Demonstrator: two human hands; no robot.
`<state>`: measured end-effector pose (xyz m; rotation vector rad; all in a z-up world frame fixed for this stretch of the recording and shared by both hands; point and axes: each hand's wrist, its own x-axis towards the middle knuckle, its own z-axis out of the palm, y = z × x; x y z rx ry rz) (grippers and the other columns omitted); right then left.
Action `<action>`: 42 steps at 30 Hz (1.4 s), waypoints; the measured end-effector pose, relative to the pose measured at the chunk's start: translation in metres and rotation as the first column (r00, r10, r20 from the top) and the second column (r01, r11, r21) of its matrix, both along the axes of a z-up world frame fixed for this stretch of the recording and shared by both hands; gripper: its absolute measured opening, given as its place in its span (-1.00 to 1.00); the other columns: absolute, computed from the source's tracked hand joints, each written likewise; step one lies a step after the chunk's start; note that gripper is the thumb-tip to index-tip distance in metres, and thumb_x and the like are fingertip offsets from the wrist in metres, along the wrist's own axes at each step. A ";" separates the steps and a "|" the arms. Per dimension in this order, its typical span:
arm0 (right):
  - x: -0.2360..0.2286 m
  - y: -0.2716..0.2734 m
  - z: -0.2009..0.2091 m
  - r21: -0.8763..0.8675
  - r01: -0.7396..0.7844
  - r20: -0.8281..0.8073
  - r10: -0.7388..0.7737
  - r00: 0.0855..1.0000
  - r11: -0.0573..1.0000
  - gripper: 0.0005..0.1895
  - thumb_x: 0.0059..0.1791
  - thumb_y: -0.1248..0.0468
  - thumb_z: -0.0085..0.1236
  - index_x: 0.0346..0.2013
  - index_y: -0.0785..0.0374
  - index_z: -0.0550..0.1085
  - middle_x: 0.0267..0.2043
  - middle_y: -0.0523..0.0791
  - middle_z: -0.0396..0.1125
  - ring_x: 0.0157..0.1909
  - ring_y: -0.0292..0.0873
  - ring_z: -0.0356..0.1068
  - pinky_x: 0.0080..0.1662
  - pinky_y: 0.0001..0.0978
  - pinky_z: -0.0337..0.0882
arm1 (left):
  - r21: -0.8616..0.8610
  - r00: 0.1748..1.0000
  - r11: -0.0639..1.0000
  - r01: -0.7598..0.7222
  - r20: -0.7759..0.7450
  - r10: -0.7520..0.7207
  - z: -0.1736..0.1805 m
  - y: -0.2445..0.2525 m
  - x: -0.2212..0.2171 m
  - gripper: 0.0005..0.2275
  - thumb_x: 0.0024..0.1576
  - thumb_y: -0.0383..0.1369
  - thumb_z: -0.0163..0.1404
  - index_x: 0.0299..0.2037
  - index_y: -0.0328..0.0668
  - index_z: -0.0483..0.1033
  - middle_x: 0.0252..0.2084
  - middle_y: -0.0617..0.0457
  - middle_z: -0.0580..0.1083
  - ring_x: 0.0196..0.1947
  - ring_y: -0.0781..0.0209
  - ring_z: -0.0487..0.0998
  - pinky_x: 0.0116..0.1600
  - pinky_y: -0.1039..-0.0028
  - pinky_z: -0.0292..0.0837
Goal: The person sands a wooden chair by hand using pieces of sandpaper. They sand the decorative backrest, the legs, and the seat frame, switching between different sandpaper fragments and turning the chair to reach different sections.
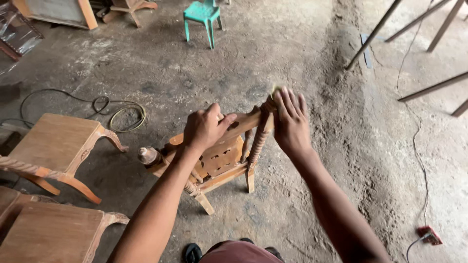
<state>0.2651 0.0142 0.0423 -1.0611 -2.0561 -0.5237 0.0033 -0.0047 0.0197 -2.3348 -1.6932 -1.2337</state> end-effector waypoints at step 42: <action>0.029 -0.124 -0.048 -0.275 -0.326 -0.329 0.230 0.916 0.904 -0.68 0.04 0.32 0.12 0.10 0.23 0.51 0.36 0.01 0.30 0.38 0.14 0.20 0.37 0.10 0.10 | 0.442 0.901 0.816 -0.372 -0.040 0.433 0.002 -0.095 0.073 -0.44 -0.09 -0.19 0.22 0.08 -0.35 0.43 0.03 -0.43 0.50 0.05 -0.24 0.53 0.16 0.08 0.42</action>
